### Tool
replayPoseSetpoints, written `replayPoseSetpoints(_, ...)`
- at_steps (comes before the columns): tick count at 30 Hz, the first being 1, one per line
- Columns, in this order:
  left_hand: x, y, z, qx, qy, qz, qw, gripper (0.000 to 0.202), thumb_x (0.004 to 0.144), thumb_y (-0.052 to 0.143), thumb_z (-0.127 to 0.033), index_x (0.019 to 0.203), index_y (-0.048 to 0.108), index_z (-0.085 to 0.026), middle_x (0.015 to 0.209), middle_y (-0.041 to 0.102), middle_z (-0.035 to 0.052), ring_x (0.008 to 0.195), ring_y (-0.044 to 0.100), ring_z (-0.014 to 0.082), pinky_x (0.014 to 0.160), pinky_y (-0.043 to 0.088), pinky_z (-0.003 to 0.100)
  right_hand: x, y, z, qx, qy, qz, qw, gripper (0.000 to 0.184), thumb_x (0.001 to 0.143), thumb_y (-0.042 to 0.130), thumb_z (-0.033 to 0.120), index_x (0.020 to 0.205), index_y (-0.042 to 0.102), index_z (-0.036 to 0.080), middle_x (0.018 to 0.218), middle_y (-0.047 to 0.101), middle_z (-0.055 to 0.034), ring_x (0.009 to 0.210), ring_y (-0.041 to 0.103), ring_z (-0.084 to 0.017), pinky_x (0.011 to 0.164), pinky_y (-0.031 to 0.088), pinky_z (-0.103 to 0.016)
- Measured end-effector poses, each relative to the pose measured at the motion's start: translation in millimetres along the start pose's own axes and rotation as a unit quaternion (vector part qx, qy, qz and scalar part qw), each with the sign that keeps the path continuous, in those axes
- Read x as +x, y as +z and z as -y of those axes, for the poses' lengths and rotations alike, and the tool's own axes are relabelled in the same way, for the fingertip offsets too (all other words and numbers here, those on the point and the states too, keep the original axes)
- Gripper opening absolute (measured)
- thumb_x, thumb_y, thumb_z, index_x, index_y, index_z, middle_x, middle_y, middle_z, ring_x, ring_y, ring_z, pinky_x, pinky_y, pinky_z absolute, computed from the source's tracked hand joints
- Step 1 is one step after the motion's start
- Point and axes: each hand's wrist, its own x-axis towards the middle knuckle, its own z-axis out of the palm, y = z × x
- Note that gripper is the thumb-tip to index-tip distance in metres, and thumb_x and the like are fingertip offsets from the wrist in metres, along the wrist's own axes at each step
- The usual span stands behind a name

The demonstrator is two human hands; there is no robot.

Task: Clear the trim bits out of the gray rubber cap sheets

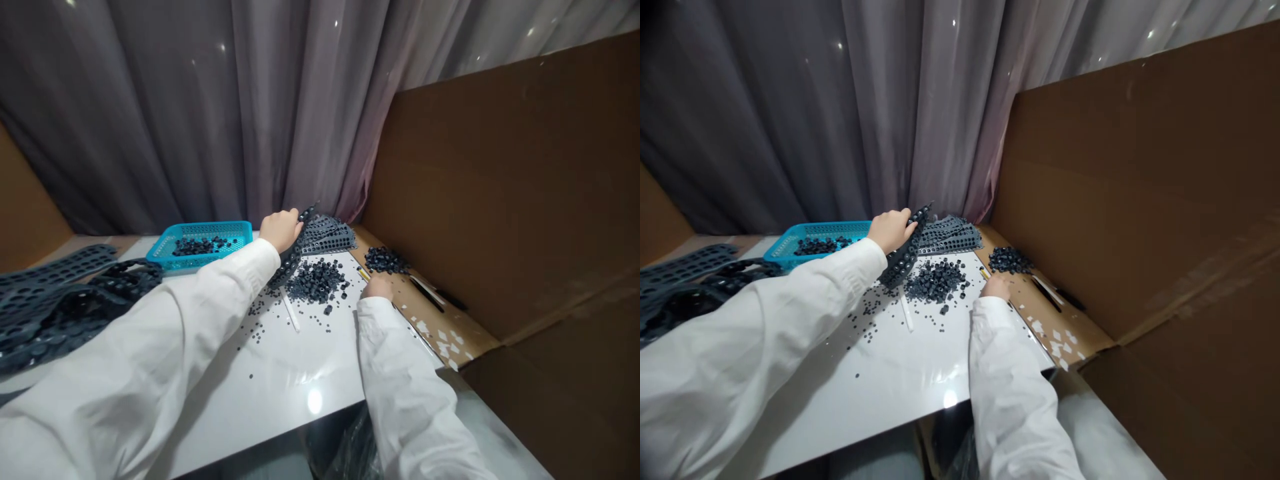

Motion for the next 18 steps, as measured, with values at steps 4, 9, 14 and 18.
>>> replayPoseSetpoints(4,4.4,5.8,-14.2,-0.032,-0.001,-0.032,0.999,0.035,0.09,0.038,-0.042,0.098,0.06,-0.016,0.094,0.064,0.0134,0.088,0.061,0.0301,0.071,0.041,0.036,-2.7,-4.2,-1.5,0.051,-0.016,-0.044,0.998,0.026,0.091,0.044,0.022,0.112,0.054,0.011,0.114,0.052,-0.0159,0.099,0.058,-0.023,0.079,0.048,-0.035)
replayPoseSetpoints(9,12.5,9.5,-27.0,-0.084,0.03,-0.069,0.994,0.033,0.09,0.04,-0.038,0.094,0.063,-0.015,0.101,0.061,0.0148,0.101,0.053,0.0309,0.079,0.036,0.04,-2.3,-1.9,-4.9,0.12,-0.037,-0.084,0.988,0.025,0.088,0.037,0.024,0.102,0.056,0.016,0.106,0.054,-0.0108,0.089,0.057,-0.021,0.071,0.042,-0.029)
replayPoseSetpoints(14,20.5,12.1,-40.8,-0.137,0.047,-0.095,0.985,0.028,0.088,0.046,-0.036,0.089,0.065,-0.016,0.103,0.059,0.0141,0.107,0.044,0.0302,0.087,0.029,0.044,7.5,6.6,-13.0,0.2,-0.054,-0.123,0.971,0.021,0.081,0.042,0.023,0.09,0.059,0.015,0.091,0.06,-0.0083,0.083,0.054,-0.02,0.069,0.038,-0.026)
replayPoseSetpoints(18,21.4,17.2,-47.0,-0.201,0.034,-0.111,0.973,0.021,0.086,0.052,-0.033,0.083,0.065,-0.017,0.1,0.06,0.0117,0.108,0.042,0.0276,0.091,0.028,0.043,13.7,10.9,-17.7,0.271,-0.051,-0.166,0.947,0.025,0.08,0.044,0.032,0.081,0.06,0.012,0.08,0.06,-0.0089,0.078,0.054,-0.021,0.068,0.039,-0.027)
